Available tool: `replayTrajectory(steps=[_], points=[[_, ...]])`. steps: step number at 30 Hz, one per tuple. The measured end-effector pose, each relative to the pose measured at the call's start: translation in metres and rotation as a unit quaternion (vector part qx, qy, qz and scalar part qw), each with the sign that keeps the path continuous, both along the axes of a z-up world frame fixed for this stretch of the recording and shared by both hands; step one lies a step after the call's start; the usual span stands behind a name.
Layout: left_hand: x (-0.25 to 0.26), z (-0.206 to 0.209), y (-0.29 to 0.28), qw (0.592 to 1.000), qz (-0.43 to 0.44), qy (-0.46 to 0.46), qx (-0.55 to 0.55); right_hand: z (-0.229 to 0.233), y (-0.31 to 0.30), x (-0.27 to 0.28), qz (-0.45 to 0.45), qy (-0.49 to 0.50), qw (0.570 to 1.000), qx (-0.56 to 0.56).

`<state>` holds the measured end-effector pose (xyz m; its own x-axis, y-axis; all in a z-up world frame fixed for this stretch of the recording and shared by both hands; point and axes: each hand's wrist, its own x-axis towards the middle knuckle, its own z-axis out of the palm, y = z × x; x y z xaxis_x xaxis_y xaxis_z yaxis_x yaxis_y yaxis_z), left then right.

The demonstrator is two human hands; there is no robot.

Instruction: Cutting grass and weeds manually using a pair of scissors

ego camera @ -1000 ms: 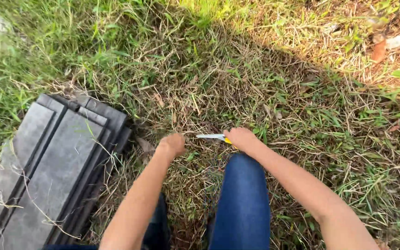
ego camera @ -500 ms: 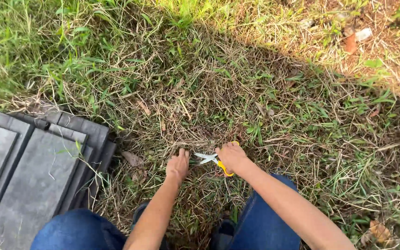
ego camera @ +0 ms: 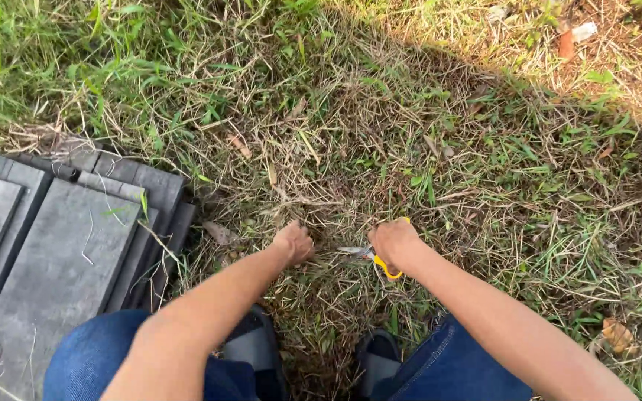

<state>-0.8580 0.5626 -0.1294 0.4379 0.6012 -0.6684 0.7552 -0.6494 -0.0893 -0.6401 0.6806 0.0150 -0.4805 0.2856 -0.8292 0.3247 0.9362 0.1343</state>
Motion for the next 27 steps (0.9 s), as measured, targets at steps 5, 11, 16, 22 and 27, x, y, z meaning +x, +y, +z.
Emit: replayTrajectory(steps=[5,11,16,22,27], points=[[-0.002,0.027,0.000,0.998,0.049,-0.030,-0.002,0.047,-0.006,-0.006,-0.053,-0.008,0.999,-0.006],[-0.006,0.066,0.014,0.996,-0.007,0.046,-0.077,0.096,-0.020,-0.002,-0.147,-0.036,0.983,-0.099],[-0.011,0.131,0.014,0.994,0.007,0.027,-0.106,0.124,-0.059,-0.032,-0.248,-0.025,0.935,-0.253],[0.020,0.088,0.020,0.997,-0.007,0.044,-0.062,0.114,-0.101,-0.086,-0.252,0.044,0.925,-0.282],[0.026,0.117,0.020,0.996,0.011,0.051,-0.074,0.045,-0.110,-0.066,-0.359,0.134,0.858,-0.342]])
